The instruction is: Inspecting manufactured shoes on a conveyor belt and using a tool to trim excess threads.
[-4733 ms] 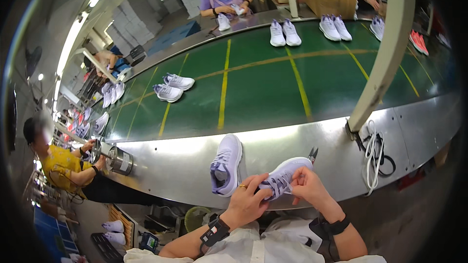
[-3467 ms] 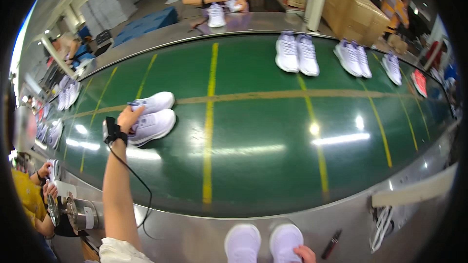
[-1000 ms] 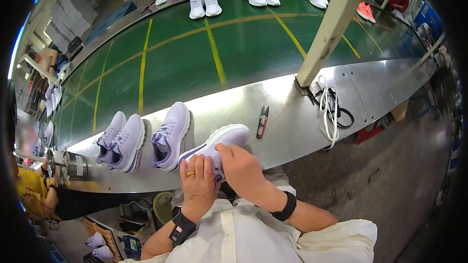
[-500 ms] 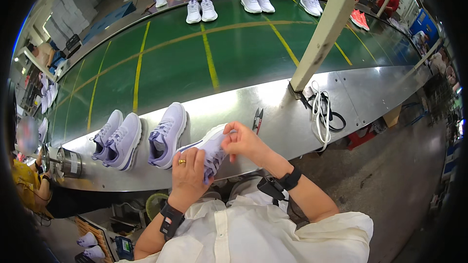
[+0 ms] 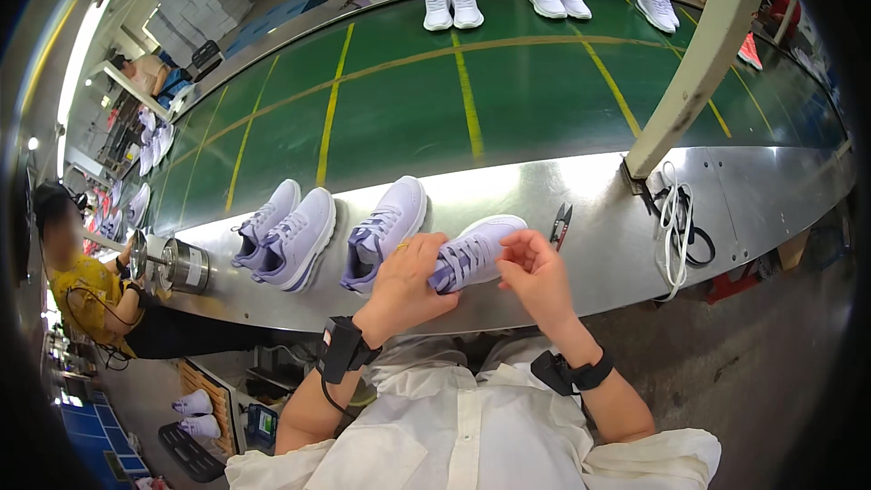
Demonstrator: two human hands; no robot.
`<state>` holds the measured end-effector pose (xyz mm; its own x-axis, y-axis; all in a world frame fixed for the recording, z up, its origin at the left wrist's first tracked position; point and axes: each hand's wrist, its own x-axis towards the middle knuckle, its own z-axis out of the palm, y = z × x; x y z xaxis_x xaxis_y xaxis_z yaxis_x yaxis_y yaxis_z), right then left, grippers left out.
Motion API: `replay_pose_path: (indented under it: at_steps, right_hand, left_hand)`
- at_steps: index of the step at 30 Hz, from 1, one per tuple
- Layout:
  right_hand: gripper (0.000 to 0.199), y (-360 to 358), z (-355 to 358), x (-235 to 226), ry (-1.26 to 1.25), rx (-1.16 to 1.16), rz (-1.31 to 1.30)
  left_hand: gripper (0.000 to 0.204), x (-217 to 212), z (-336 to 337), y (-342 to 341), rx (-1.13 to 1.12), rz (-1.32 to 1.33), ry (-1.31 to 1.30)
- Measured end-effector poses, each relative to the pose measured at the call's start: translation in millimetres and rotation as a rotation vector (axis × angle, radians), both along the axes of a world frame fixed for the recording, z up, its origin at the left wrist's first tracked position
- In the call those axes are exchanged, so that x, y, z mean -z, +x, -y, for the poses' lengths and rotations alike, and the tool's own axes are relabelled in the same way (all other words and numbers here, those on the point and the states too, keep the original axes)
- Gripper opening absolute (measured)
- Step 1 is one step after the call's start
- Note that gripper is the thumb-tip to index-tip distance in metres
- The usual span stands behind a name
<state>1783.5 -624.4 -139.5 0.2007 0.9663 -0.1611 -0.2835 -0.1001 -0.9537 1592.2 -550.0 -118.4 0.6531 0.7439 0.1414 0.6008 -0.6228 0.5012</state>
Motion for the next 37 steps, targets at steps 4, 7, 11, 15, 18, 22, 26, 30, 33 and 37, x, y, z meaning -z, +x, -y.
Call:
replay_pose_path:
  at_steps: [4,7,11,15,18,22,26,30,33,37]
  right_hand:
    - [0.036,-45.4,-9.7,-77.0,0.584,-0.276,0.551]
    - [0.038,-88.0,-16.8,-107.4,0.853,-0.396,0.749]
    - [0.039,-109.1,-17.6,-93.0,0.915,-0.758,0.837]
    - [0.03,-94.6,-9.5,-85.7,0.918,-0.824,0.692]
    - [0.034,-91.6,-10.1,-81.5,0.972,-0.734,0.698]
    - [0.037,-89.0,-12.9,-83.0,0.946,-0.75,0.681]
    - [0.038,-84.7,-12.3,-79.7,0.945,-0.748,0.63]
    - [0.037,-65.2,-2.6,-89.1,0.872,-0.552,0.595]
    - [0.028,-17.1,4.8,-54.7,0.453,-0.203,0.575]
    - [0.021,25.1,1.7,-8.3,-0.085,0.014,0.449]
  left_hand:
    - [0.063,9.4,-1.9,-11.2,0.013,-0.01,0.082]
    - [0.066,15.0,-5.3,-0.9,0.055,-0.008,0.228]
    - [0.069,-4.4,-8.6,-5.4,0.046,-0.107,-0.001]
    - [0.065,-4.1,-14.4,-7.9,-0.07,0.217,-0.403]
    - [0.054,-5.8,-22.5,3.5,-0.247,0.678,-0.902]
    - [0.029,-23.2,-30.7,2.6,-0.278,1.246,-1.423]
    - [0.025,-20.7,-32.9,3.5,-0.183,1.461,-1.624]
    - [0.02,-25.2,-27.6,-4.6,-0.365,1.34,-1.603]
    - [0.022,-30.7,-13.9,-11.6,-0.383,0.963,-1.102]
    - [0.044,-8.5,8.1,-12.3,-0.249,0.301,-0.316]
